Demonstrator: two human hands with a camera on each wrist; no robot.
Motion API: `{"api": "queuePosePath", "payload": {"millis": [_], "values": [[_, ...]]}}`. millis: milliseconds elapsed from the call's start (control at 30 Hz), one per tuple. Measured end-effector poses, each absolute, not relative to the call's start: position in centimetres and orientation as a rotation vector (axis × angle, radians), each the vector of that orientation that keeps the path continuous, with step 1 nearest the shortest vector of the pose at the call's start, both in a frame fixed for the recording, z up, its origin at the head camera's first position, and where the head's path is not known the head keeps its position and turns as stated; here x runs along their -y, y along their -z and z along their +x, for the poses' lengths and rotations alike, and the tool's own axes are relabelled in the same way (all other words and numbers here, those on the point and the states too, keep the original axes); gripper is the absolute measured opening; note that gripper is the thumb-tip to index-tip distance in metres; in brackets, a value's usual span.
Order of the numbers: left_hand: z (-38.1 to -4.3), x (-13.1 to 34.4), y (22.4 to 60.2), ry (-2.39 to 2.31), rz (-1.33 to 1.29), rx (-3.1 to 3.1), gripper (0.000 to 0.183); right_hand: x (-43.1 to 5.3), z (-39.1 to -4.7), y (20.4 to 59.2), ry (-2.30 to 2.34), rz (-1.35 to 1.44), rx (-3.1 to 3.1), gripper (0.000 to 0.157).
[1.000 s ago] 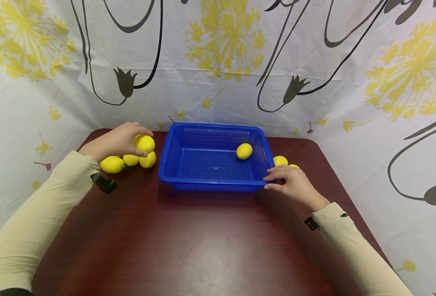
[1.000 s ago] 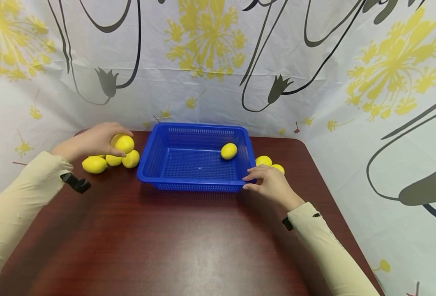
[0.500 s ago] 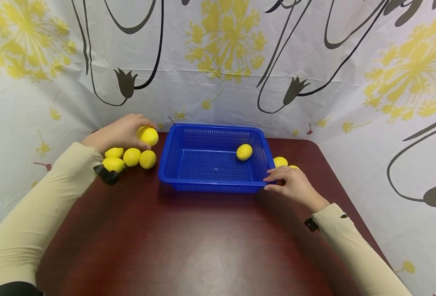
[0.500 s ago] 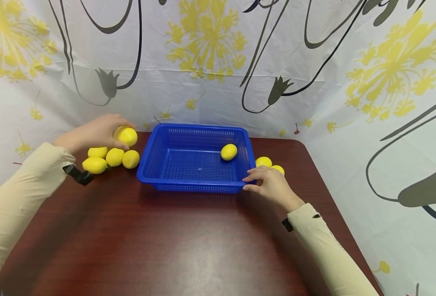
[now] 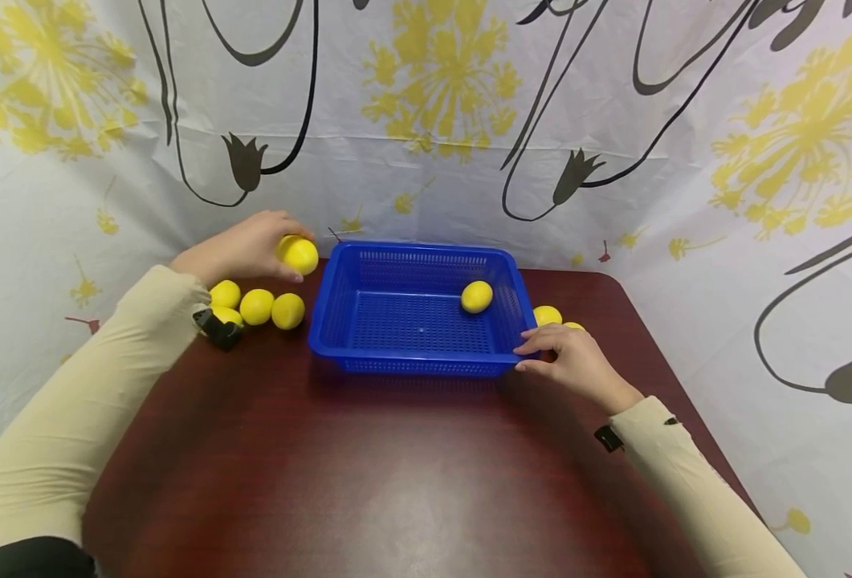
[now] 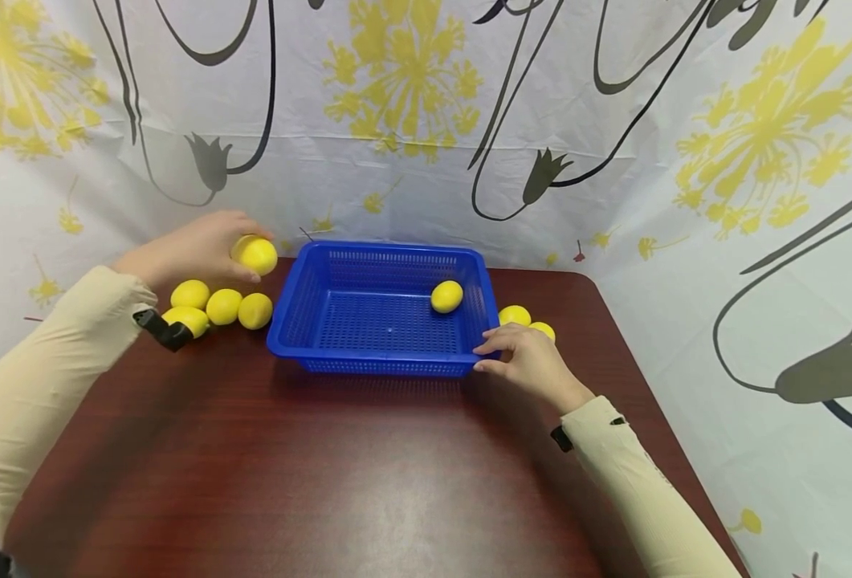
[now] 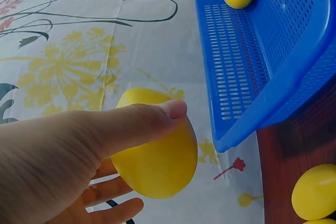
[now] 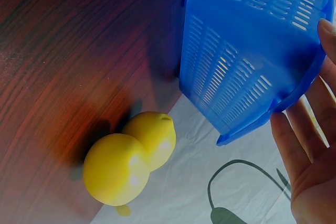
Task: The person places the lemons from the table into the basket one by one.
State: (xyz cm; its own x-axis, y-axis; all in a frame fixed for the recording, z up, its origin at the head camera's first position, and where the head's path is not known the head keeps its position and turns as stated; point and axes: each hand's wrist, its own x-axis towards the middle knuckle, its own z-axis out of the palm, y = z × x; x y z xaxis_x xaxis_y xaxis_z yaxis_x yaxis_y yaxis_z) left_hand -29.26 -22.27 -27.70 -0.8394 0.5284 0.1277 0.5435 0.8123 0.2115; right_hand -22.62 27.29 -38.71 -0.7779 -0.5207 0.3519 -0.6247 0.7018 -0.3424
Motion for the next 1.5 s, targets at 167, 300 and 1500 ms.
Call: {"api": "queuePosePath", "payload": {"millis": [167,300,1500], "values": [[-29.6,21.6,27.7,0.364,-0.880,2.936,0.059,-27.3,-22.7,38.8,-0.666,0.913,2.682,0.021],[-29.8,21.1,27.7,0.373,-0.881,2.942,0.059,-27.3,-22.7,38.8,-0.671,0.918,2.673,0.022],[-33.8,16.5,28.6,0.454,-0.951,2.938,0.065,-27.3,-22.7,39.0,-0.667,0.911,2.650,0.022]]}}
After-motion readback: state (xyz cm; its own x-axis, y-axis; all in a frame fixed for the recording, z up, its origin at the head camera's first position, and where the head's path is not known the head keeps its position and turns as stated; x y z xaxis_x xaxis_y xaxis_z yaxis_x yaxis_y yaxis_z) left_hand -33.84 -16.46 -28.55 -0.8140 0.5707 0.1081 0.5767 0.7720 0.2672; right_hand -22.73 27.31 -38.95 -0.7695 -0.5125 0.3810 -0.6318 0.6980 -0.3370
